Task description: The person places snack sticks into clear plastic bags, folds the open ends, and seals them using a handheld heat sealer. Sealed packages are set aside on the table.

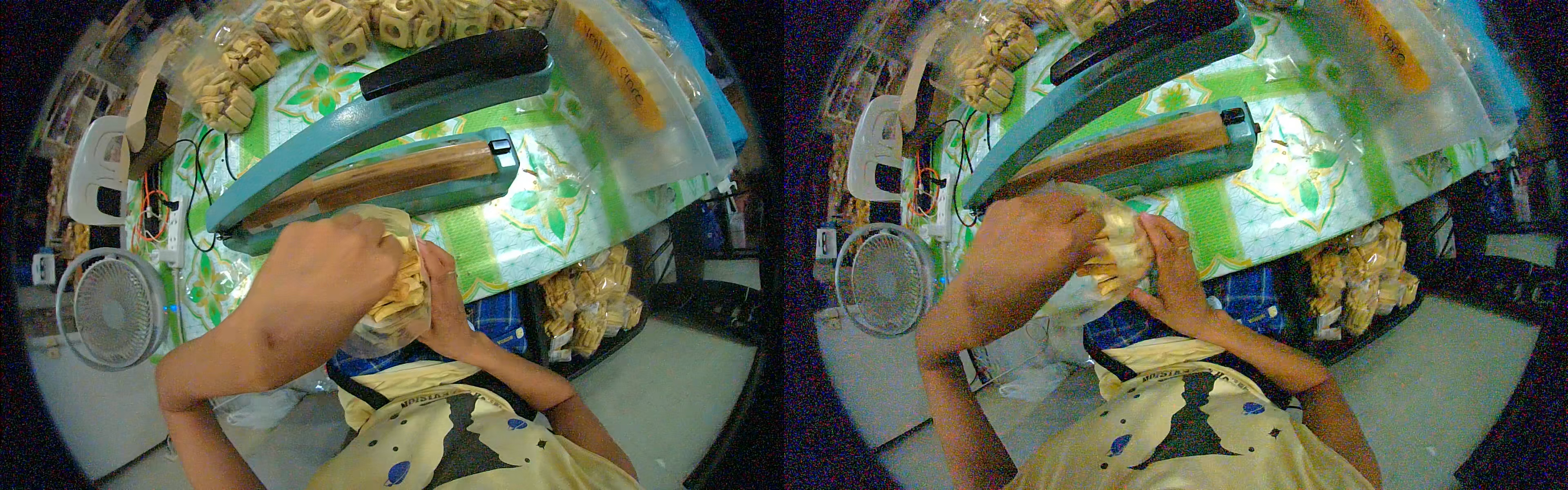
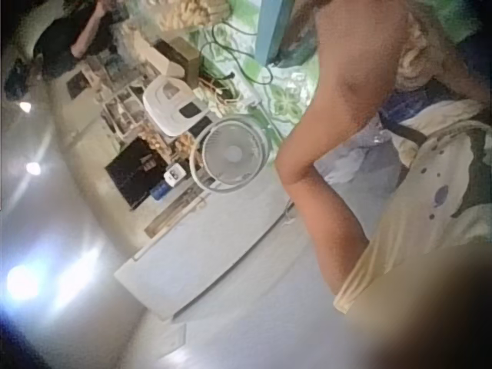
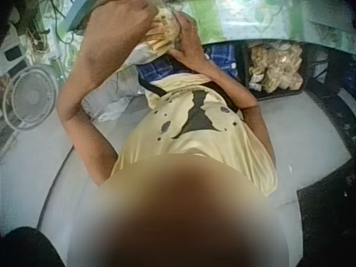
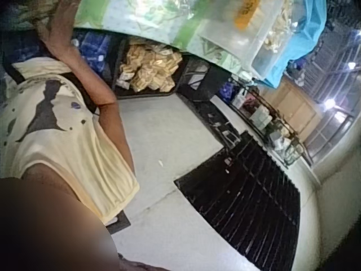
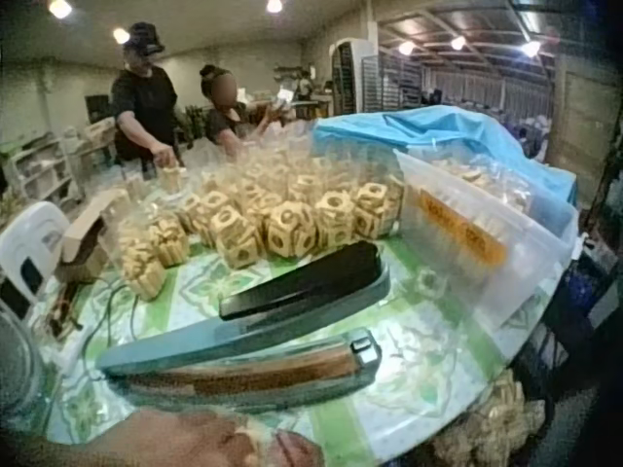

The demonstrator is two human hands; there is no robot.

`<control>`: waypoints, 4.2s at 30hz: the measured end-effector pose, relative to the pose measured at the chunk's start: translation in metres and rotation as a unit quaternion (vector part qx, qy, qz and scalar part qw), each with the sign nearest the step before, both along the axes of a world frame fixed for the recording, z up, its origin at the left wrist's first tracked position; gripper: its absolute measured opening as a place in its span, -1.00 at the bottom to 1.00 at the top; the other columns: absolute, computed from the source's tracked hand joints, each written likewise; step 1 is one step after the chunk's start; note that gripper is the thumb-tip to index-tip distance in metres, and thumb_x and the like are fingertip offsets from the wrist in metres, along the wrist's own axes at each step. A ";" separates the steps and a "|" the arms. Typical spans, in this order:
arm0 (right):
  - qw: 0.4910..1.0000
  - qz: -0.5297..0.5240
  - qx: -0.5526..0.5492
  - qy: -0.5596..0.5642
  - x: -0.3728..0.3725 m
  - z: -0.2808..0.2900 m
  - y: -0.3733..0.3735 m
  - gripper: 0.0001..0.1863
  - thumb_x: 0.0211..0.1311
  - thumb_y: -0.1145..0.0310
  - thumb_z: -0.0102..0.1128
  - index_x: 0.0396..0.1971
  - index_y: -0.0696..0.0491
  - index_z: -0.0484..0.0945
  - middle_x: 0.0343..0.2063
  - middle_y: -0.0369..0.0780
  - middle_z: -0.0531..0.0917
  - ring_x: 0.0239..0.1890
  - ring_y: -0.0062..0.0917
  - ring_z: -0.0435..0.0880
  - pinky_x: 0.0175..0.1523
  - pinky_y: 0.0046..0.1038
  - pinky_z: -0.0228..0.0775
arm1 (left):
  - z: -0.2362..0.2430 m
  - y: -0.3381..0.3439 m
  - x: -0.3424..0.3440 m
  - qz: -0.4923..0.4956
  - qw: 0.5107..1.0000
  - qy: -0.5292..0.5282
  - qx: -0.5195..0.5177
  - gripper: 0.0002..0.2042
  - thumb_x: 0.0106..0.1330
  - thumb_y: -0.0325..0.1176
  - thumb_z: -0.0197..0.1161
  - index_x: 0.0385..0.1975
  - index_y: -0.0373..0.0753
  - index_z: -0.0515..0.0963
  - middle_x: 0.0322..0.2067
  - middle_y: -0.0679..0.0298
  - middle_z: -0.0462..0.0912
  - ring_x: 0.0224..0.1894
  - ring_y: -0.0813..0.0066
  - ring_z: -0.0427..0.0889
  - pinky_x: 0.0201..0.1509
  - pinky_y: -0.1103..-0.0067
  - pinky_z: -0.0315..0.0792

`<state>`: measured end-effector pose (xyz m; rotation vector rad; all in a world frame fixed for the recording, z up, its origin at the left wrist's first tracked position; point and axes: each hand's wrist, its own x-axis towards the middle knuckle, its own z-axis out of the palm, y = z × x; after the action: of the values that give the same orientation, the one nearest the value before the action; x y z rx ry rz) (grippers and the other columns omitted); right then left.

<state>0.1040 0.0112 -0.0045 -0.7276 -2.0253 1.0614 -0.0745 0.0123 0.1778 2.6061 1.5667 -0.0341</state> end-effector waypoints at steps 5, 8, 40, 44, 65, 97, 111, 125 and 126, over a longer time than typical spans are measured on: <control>1.000 0.001 -0.008 -0.019 -0.002 0.004 0.001 0.09 -0.23 0.39 0.47 0.36 0.13 0.00 0.22 0.03 0.22 0.25 -0.02 0.20 0.36 -0.14 0.07 | -0.005 -0.002 -0.002 -0.004 0.993 0.004 -0.121 -0.79 -0.11 -0.52 0.26 -0.41 -0.36 0.54 -0.45 0.07 0.64 -0.39 0.11 0.67 -0.37 0.33 0.53; 1.000 -0.008 -0.003 -0.001 -0.003 0.004 0.001 0.10 -0.23 0.37 0.49 0.36 0.12 0.01 0.22 0.03 0.23 0.25 -0.03 0.20 0.36 -0.15 0.07 | -0.012 -0.002 0.003 -0.003 0.993 -0.011 -0.114 -0.79 -0.12 -0.52 0.26 -0.41 -0.35 0.53 -0.44 0.05 0.64 -0.38 0.11 0.67 -0.38 0.32 0.52; 0.999 -0.010 0.014 -0.048 -0.004 -0.005 0.002 0.05 -0.17 0.15 0.48 0.34 0.13 0.08 0.19 0.03 0.29 0.22 -0.04 0.26 0.33 -0.15 0.11 | -0.023 -0.010 0.011 -0.056 0.992 -0.071 -0.091 -0.92 -0.08 -0.41 0.28 -0.61 -0.28 0.59 -0.57 0.14 0.62 -0.45 0.24 0.68 -0.43 0.40 0.54; 0.994 -0.001 0.067 -0.081 -0.005 -0.005 0.003 0.03 -0.14 0.14 0.46 0.34 0.13 0.09 0.18 0.04 0.30 0.21 -0.04 0.27 0.32 -0.14 0.12 | -0.018 -0.010 0.011 -0.051 0.992 -0.074 -0.089 -0.91 -0.06 -0.42 0.27 -0.56 -0.29 0.59 -0.51 0.11 0.63 -0.37 0.20 0.68 -0.36 0.40 0.55; 0.998 -0.005 0.021 -0.053 -0.007 0.001 0.002 0.03 -0.19 0.29 0.46 0.34 0.13 0.08 0.19 0.02 0.30 0.20 -0.03 0.27 0.31 -0.14 0.14 | -0.023 -0.017 -0.017 0.026 0.999 -0.014 -0.028 -0.60 -0.11 -0.59 0.22 -0.17 -0.42 0.40 -0.33 0.06 0.53 -0.33 0.15 0.56 -0.30 0.36 0.45; 0.993 0.004 0.006 -0.117 -0.004 -0.006 -0.001 -0.03 -0.04 0.09 0.36 0.32 0.19 0.08 0.19 0.05 0.30 0.21 -0.04 0.26 0.31 -0.13 0.10 | -0.026 -0.008 -0.018 -0.033 0.986 -0.161 0.036 -0.91 -0.05 -0.46 0.21 -0.53 -0.28 0.49 -0.52 0.06 0.56 -0.36 0.04 0.59 -0.31 0.28 0.46; 0.990 0.007 0.010 -0.143 -0.005 -0.005 -0.001 0.01 -0.16 0.23 0.44 0.32 0.16 0.08 0.20 0.01 0.30 0.24 -0.09 0.26 0.34 -0.15 0.08 | -0.011 -0.026 -0.032 -0.026 0.993 -0.110 -0.024 -0.84 0.11 -0.36 0.19 -0.35 -0.25 0.49 -0.43 0.11 0.60 -0.32 0.12 0.63 -0.29 0.31 0.50; 0.980 0.025 -0.163 0.110 -0.032 0.015 0.008 0.01 0.26 -0.36 -0.31 0.42 0.18 -0.20 0.38 -0.06 0.08 0.40 -0.29 0.09 0.43 -0.30 -0.07 | -0.177 -0.050 0.042 0.359 0.514 -0.766 0.140 -0.21 0.41 0.28 -0.45 0.22 -0.39 0.28 0.14 -0.01 0.41 0.22 0.20 0.38 0.36 0.34 0.15; 0.973 0.019 -0.192 0.122 -0.036 0.013 0.004 -0.10 0.38 -0.23 -0.30 0.42 0.17 -0.23 0.39 -0.09 0.07 0.39 -0.33 0.12 0.41 -0.33 -0.01 | -0.178 -0.050 0.044 0.356 0.524 -0.760 0.144 -0.20 0.41 0.29 -0.45 0.23 -0.39 0.28 0.14 -0.01 0.41 0.23 0.20 0.37 0.37 0.35 0.14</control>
<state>0.0685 0.0151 0.0086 -0.7116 -1.6474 1.5121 -0.0308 -0.0374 -0.0005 0.7458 1.4290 1.9572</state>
